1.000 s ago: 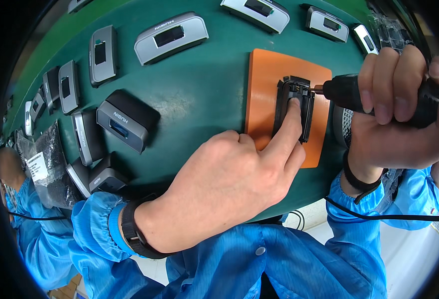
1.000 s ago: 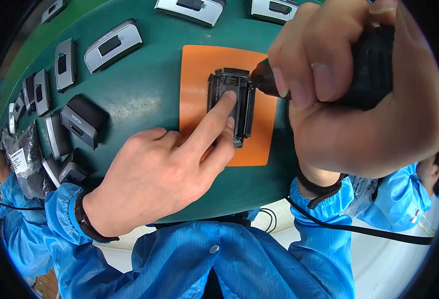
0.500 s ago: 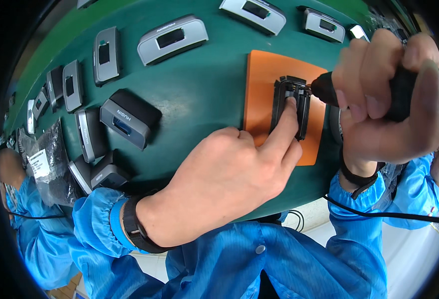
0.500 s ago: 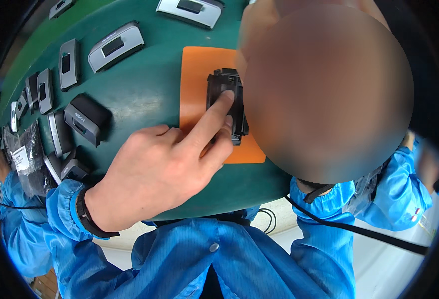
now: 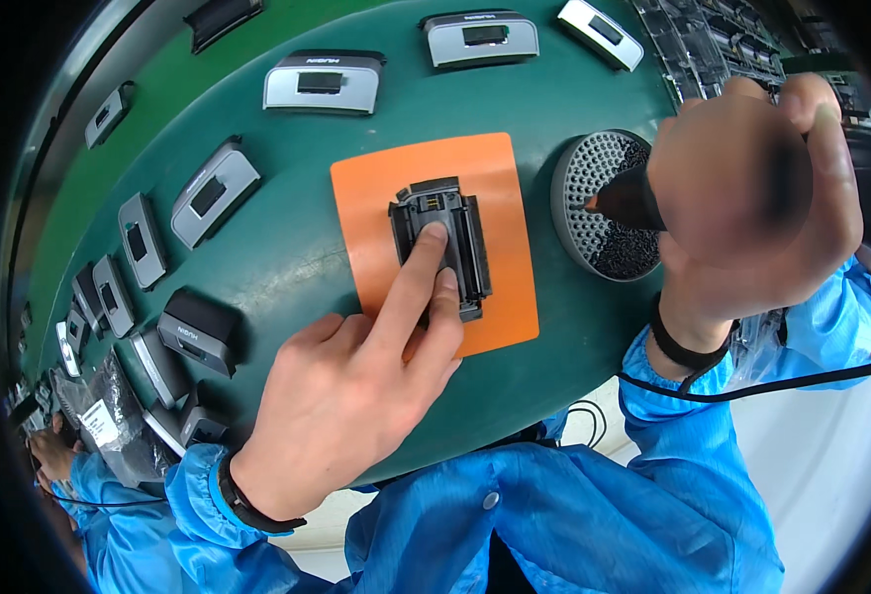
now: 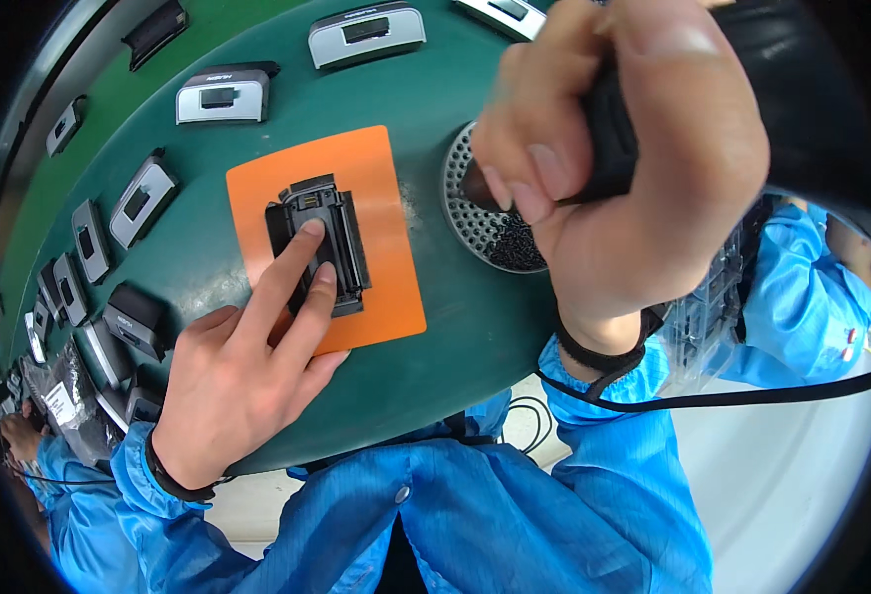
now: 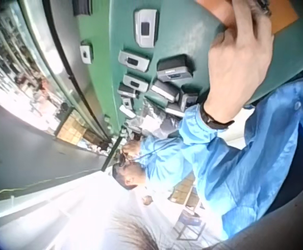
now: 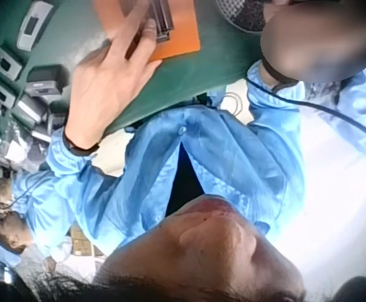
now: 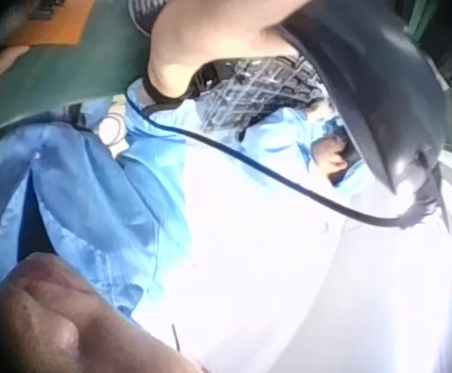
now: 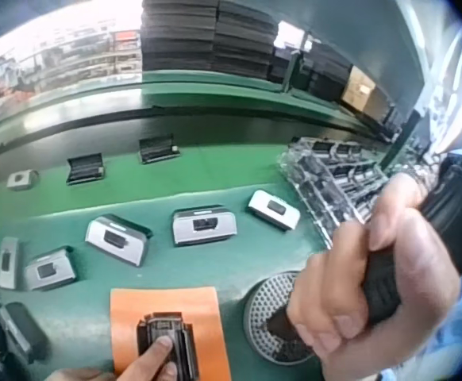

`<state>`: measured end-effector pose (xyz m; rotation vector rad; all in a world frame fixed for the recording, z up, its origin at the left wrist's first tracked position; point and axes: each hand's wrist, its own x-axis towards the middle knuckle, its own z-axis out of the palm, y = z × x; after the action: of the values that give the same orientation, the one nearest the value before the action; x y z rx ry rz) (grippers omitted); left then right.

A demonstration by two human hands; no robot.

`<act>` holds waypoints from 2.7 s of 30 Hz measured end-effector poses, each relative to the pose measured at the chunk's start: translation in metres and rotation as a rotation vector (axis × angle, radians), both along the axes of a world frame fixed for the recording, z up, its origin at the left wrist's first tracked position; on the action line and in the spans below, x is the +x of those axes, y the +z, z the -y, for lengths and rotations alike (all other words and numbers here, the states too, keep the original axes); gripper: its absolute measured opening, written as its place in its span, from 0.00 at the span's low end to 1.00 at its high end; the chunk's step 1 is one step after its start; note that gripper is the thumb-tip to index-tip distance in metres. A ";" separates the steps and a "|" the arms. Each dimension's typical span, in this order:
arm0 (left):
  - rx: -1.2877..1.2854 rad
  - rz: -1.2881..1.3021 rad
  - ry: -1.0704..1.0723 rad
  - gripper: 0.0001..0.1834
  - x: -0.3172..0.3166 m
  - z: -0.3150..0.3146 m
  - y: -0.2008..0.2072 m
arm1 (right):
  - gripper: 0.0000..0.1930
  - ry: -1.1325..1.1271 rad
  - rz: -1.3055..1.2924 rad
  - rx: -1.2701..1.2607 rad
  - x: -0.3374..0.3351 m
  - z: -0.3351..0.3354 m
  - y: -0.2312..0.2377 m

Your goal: Using an electric screwdriver to fasten screws into plastic housing components on an assembly line.

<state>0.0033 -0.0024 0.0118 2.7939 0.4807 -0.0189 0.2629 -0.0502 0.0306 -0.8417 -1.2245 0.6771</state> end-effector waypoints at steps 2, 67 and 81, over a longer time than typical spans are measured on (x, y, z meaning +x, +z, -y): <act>0.001 0.002 -0.003 0.30 0.001 0.000 0.000 | 0.15 0.027 0.028 -0.002 0.002 0.000 -0.001; 0.132 0.193 0.040 0.16 -0.010 0.005 -0.024 | 0.15 0.279 0.140 0.063 -0.076 -0.051 -0.009; 0.149 0.215 0.037 0.14 -0.009 0.004 -0.025 | 0.17 0.392 0.183 0.054 -0.074 -0.055 -0.010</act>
<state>-0.0053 -0.0066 -0.0133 2.8854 0.4975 0.3356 0.1885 0.0049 0.0210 -0.6331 -1.5882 0.8906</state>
